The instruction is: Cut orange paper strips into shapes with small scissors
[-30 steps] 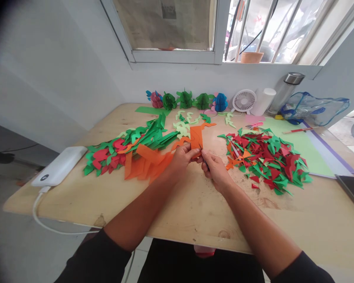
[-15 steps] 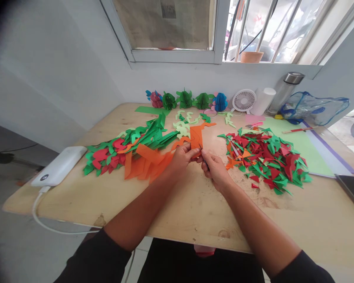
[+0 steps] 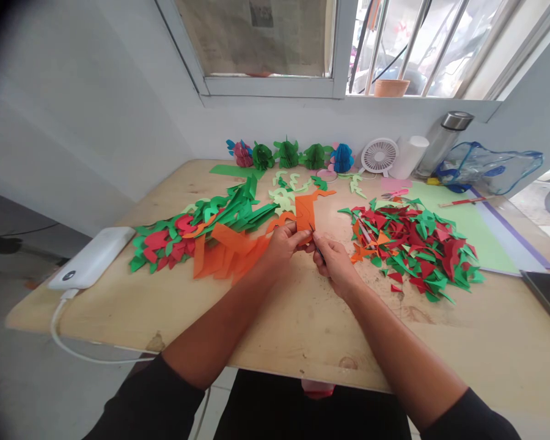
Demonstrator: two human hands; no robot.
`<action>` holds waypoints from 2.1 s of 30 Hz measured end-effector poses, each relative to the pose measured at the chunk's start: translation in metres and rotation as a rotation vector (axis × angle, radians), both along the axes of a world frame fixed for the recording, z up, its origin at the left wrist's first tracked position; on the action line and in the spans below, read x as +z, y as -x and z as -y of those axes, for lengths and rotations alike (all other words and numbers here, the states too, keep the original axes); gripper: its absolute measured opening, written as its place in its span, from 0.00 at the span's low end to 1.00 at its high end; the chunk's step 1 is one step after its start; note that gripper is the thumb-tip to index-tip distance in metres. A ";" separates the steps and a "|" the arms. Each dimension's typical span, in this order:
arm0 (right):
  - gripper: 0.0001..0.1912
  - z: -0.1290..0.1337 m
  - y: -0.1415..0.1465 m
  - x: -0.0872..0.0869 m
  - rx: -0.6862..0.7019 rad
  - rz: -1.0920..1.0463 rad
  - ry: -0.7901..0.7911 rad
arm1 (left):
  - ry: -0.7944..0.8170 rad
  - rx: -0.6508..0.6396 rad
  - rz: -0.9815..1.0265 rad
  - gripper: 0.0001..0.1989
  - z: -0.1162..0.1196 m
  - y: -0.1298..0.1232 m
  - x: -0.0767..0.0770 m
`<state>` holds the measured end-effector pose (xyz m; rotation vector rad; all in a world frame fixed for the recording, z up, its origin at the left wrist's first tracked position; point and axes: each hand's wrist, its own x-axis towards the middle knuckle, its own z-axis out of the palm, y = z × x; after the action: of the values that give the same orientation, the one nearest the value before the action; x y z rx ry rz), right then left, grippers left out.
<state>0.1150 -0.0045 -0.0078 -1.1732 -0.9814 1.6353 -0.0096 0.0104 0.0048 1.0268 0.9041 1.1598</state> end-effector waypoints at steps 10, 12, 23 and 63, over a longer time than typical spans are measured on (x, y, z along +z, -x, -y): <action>0.26 0.000 0.000 0.000 -0.001 -0.001 0.001 | 0.000 0.000 -0.009 0.10 0.002 0.000 0.003; 0.26 0.000 0.000 0.000 -0.002 0.001 0.001 | -0.002 0.001 -0.019 0.10 0.003 0.000 0.004; 0.26 -0.001 -0.001 -0.003 0.008 0.006 -0.003 | -0.005 0.002 -0.013 0.10 0.000 0.001 0.001; 0.26 -0.001 -0.001 -0.004 0.001 -0.017 0.001 | -0.012 0.012 -0.008 0.09 0.001 0.000 0.000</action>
<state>0.1161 -0.0039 -0.0117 -1.1576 -0.9706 1.6449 -0.0101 0.0094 0.0051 1.0371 0.9112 1.1728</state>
